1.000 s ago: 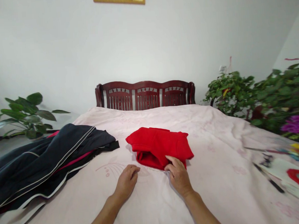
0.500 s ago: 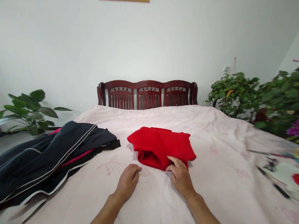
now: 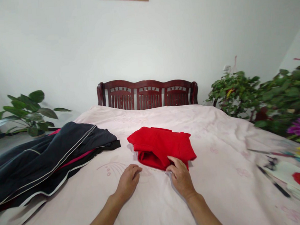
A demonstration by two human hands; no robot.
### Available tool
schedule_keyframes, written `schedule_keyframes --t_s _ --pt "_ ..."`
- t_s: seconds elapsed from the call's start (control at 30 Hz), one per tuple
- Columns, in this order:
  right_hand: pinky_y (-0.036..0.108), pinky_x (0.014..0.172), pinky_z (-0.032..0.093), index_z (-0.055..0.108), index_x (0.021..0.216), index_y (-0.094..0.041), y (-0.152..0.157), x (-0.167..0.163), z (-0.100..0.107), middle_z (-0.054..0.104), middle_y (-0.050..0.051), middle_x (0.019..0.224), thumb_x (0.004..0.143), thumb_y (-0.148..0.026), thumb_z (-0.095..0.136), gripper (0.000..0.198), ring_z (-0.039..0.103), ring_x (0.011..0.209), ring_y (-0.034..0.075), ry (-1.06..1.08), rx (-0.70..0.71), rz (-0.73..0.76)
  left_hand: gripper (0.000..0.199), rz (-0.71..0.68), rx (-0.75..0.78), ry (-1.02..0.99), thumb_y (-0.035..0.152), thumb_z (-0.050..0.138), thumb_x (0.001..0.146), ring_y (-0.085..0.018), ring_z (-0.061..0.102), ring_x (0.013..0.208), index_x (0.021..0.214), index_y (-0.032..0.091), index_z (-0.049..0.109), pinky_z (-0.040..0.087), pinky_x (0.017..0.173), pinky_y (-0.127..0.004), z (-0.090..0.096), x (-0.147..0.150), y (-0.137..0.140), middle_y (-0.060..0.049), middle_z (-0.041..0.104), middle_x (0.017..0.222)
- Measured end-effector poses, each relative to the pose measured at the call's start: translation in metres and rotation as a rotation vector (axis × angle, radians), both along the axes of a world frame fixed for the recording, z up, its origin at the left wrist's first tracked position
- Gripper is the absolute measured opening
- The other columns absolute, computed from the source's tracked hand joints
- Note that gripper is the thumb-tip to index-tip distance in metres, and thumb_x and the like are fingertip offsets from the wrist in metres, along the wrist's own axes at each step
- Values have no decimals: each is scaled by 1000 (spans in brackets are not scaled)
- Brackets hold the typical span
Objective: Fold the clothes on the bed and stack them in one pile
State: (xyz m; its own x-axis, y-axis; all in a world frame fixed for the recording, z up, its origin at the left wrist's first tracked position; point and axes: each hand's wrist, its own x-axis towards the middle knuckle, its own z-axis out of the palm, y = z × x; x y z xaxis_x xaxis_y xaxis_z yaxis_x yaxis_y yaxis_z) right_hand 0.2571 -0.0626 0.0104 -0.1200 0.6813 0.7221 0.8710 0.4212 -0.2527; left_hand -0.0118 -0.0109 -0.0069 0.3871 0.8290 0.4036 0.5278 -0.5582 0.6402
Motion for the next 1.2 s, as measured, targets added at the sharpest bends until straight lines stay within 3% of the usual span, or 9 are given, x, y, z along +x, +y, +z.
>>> schedule_keyframes --t_s 1.2 --pt "45 104 43 67 78 -21 -1 0 -1 59 8 131 67 5 43 38 51 124 24 4 -8 3 29 9 10 9 12 47 84 -21 60 105 102 20 69 47 96 -38 0 0 -1 -8 65 109"
